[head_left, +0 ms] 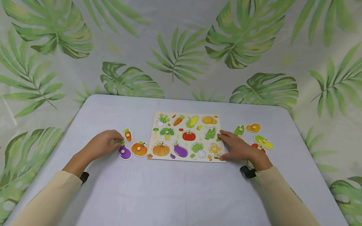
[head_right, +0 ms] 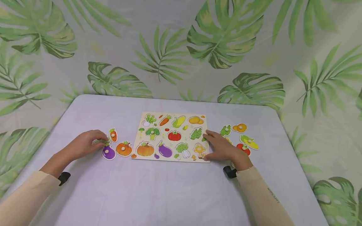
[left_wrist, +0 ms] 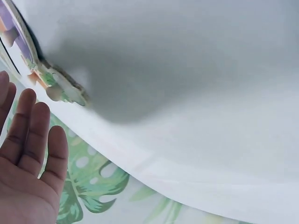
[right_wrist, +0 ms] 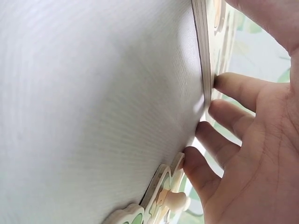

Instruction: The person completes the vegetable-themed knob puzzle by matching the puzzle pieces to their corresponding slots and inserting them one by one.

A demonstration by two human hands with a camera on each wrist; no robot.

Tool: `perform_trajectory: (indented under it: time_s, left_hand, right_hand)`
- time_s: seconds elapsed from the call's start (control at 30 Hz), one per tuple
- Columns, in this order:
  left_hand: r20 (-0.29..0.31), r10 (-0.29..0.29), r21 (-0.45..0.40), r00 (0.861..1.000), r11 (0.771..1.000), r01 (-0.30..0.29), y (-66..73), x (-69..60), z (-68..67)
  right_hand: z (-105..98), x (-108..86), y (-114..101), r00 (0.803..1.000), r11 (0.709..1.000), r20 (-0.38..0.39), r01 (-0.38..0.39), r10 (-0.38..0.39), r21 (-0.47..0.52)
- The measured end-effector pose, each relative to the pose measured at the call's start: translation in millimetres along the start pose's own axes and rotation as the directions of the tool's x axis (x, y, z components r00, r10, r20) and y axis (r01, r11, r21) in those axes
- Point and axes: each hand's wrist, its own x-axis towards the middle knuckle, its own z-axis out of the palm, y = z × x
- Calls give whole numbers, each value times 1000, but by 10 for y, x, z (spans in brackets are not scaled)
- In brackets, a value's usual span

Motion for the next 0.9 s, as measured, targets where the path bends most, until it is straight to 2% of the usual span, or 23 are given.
perform_trajectory:
  time_s: [0.17, 0.33, 0.47, 0.6, 0.7, 0.9]
  left_hand:
    - [-23, 43, -13, 999, 999, -43, -17, -146, 52]
    - [-63, 106, -8, 992, 994, -107, -34, -216, 111]
    - [-73, 123, -12, 990, 992, -124, -38, -213, 152]
    - [-40, 113, 5, 993, 994, -113, -36, -188, 177]
    - [-39, 124, 30, 992, 992, -123, -37, -176, 194]
    - [-66, 189, 43, 980, 982, -186, -25, -143, 203]
  right_hand:
    - [-21, -11, 3, 1000, 1000, 1, -4, 4, -5]
    - [-8, -24, 2, 1000, 1000, 0, -3, 3, 11]
    - [-4, -32, -1, 1000, 1000, -5, -6, 6, 4]
    - [5, -9, 2, 1000, 1000, -2, -8, 8, -4]
    - [16, 12, 3, 1000, 1000, 4, -15, 15, -8]
    - [10, 21, -13, 1000, 1000, 1, -17, 17, -1]
